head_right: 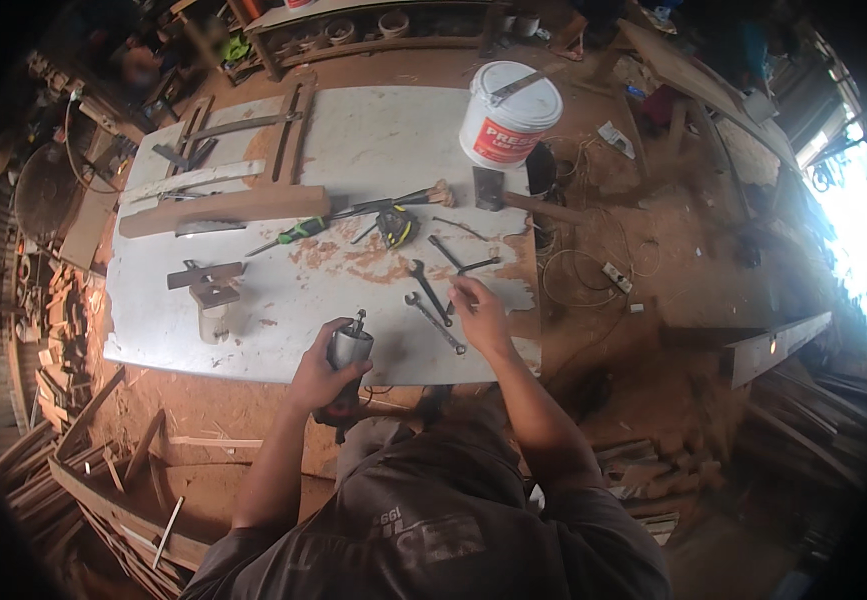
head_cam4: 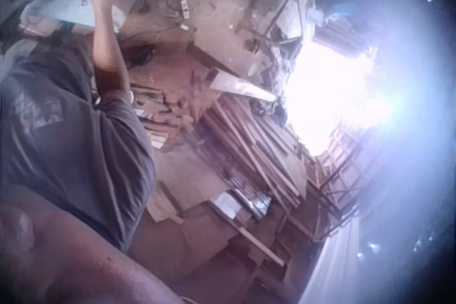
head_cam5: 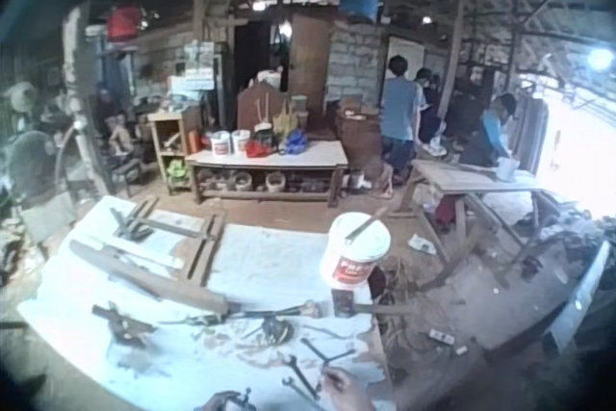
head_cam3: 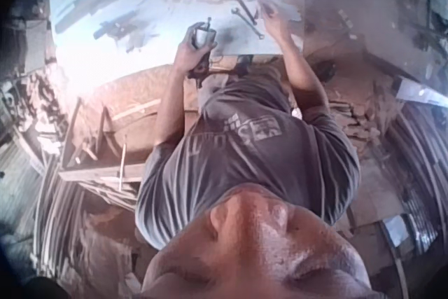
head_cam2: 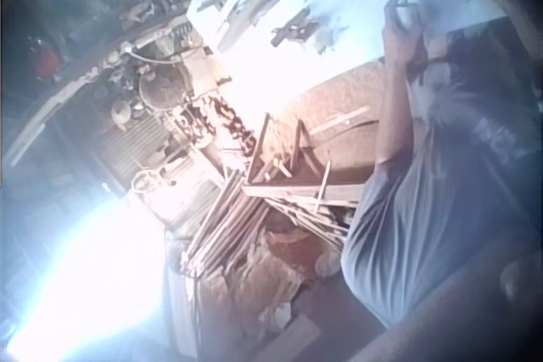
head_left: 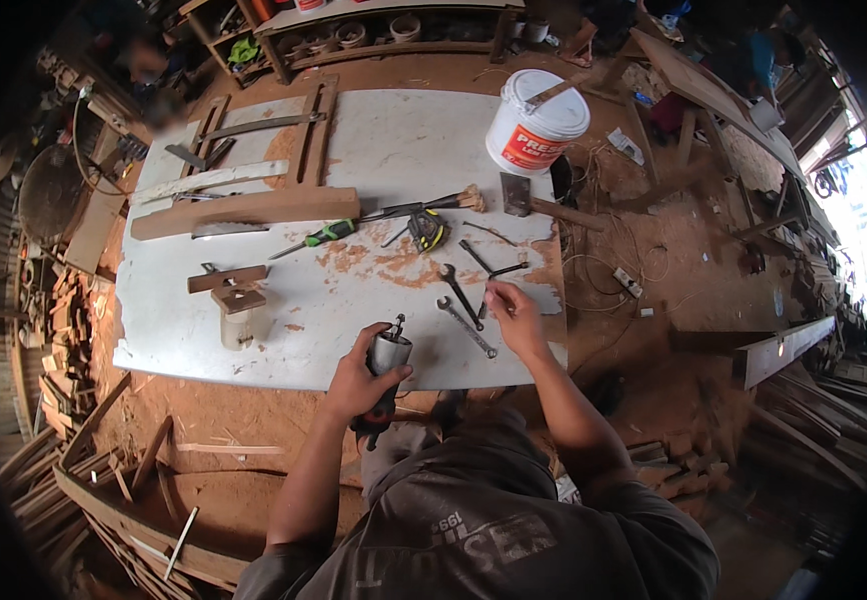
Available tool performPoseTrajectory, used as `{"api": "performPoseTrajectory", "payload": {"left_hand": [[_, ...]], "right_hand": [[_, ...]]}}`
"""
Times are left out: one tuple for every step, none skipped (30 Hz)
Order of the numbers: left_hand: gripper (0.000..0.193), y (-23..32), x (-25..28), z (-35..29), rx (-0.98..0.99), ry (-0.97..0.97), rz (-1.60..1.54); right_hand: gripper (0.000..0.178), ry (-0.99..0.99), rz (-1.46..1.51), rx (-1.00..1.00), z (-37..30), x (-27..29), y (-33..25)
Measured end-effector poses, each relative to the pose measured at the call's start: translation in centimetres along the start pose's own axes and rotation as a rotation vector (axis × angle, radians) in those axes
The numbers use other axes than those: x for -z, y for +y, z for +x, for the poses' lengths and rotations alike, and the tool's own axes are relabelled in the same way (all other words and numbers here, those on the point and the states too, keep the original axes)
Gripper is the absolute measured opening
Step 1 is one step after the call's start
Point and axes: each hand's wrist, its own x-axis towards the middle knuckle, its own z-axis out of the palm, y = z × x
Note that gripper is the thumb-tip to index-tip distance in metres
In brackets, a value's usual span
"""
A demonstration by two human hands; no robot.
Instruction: The person assembles a small wooden fixture by tightening screws with a screwdriver and an electric drill. They then move to a different area and use a handheld electric planer on a long wooden plank.
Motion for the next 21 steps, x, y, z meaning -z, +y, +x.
{"api": "performPoseTrajectory", "payload": {"left_hand": [[0.077,-0.5,0.2,-0.3,0.036,-0.013,-0.011],[0.077,-0.5,0.3,-0.3,0.039,-0.016,-0.016],[0.077,-0.5,0.3,-0.4,0.042,-0.018,-0.022],[0.076,-0.4,0.3,-0.4,0.040,-0.021,-0.030],[0.075,-0.4,0.2,-0.1,0.047,-0.028,-0.065],[0.075,-0.6,0.0,0.1,0.055,-0.035,-0.100],[0.074,-0.9,-0.1,0.2,0.064,-0.039,-0.137],[0.073,-1.0,-0.2,0.2,0.067,-0.033,-0.160],[0.072,-1.2,-0.3,0.3,0.070,-0.027,-0.183],[0.072,-1.4,-0.3,0.3,0.073,-0.019,-0.206],[0.071,-1.6,-0.4,0.3,0.047,-0.012,-0.248],[0.071,-1.9,-0.5,0.5,0.022,-0.005,-0.290],[0.070,-2.2,-0.5,0.4,-0.001,0.010,-0.329],[0.069,-2.3,-0.1,0.4,0.020,-0.014,-0.354],[0.068,-2.2,0.1,0.5,0.041,-0.039,-0.380],[0.068,-2.3,0.5,0.4,0.062,-0.059,-0.404],[0.068,-2.4,0.5,0.4,0.061,-0.066,-0.454],[0.068,-2.4,0.8,0.4,0.078,-0.069,-0.462],[0.068,-2.3,1.0,0.4,0.096,-0.078,-0.473],[0.069,-2.2,1.1,0.4,0.113,-0.089,-0.487],[0.069,-2.4,1.3,0.3,0.105,-0.091,-0.497]], "right_hand": [[0.032,-0.053,-0.189,0.020,-0.8,0.3,-0.8],[0.029,-0.089,-0.379,0.041,-1.5,0.4,-1.2],[0.029,-0.117,-0.499,0.114,-2.2,-0.3,-0.5],[0.029,-0.140,-0.622,0.191,-2.9,-1.1,0.5],[0.030,-0.156,-0.744,0.267,-3.6,-1.9,0.9],[0.031,-0.100,-0.779,0.320,-4.2,-2.6,1.4],[0.032,-0.047,-0.814,0.375,-4.7,-3.5,1.6],[0.033,0.005,-0.848,0.430,-4.8,-4.0,1.7],[0.039,-0.038,-0.854,0.360,-4.6,-4.2,2.0],[0.038,-0.043,-0.851,0.360,-4.4,-4.4,2.1],[0.038,-0.048,-0.849,0.360,-4.1,-4.6,2.1],[0.038,-0.052,-0.847,0.361,-4.0,-4.8,2.1],[0.039,-0.065,-0.863,0.373,-3.8,-4.9,1.9],[0.039,-0.076,-0.871,0.385,-3.7,-4.9,1.6],[0.040,-0.088,-0.879,0.398,-3.6,-4.9,1.3],[0.040,-0.109,-0.875,0.393,-3.6,-5.0,0.9],[0.041,-0.130,-0.872,0.383,-3.6,-4.9,0.6],[0.041,-0.150,-0.869,0.374,-3.6,-4.9,0.6],[0.041,-0.178,-0.860,0.363,-3.5,-4.9,1.0],[0.040,-0.226,-0.843,0.344,-3.4,-4.6,1.4],[0.039,-0.273,-0.826,0.324,-3.1,-4.4,1.8]]}}
